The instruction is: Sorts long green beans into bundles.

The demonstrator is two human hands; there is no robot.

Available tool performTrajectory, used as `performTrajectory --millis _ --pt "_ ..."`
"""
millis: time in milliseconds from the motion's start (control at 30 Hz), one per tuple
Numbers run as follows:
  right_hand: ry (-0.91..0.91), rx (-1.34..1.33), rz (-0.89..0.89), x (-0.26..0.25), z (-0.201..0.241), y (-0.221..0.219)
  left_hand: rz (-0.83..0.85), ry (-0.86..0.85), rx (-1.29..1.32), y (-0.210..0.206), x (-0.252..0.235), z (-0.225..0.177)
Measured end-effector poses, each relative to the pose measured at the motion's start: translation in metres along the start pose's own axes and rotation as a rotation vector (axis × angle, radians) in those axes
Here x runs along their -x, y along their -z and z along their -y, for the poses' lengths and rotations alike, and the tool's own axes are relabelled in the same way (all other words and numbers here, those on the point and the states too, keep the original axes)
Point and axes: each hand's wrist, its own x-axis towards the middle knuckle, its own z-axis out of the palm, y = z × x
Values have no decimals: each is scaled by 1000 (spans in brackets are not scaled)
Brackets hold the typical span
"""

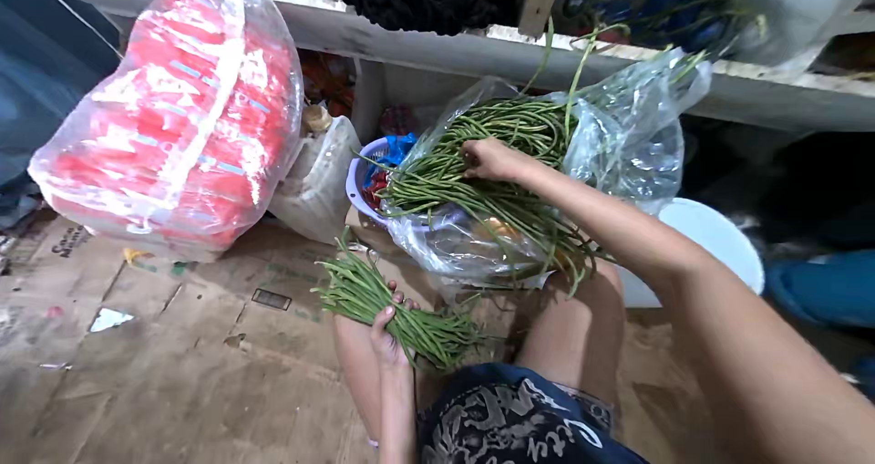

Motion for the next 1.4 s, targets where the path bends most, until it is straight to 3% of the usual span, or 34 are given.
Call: performTrajectory --millis 167,300,433,533,600,700,833,1033,1167,1400 --pt "-74 -194 -110 55 -11 8 44 35 83 -10 -6 7" --pt "-230 -468 -56 79 -6 10 112 75 137 -9 -9 17" --pt "-270 -635 -57 82 -11 3 27 93 111 -27 -6 25" --pt "-292 -686 42 84 -7 5 28 100 134 -28 -5 34" --pt "-230 -640 15 99 18 5 19 102 186 -29 -7 43" --pt "-47 -412 -255 144 78 -9 -29 117 216 -36 -10 51" --pt "92 -278 -358 207 115 -79 1 140 277 -27 -17 65" --pt "142 -262 -237 290 111 -159 -73 161 289 -28 -12 61" --pt "134 -264 -275 312 102 -170 100 141 252 -14 -15 60" --pt "131 -199 -261 322 97 -165 210 165 255 -5 -12 55"
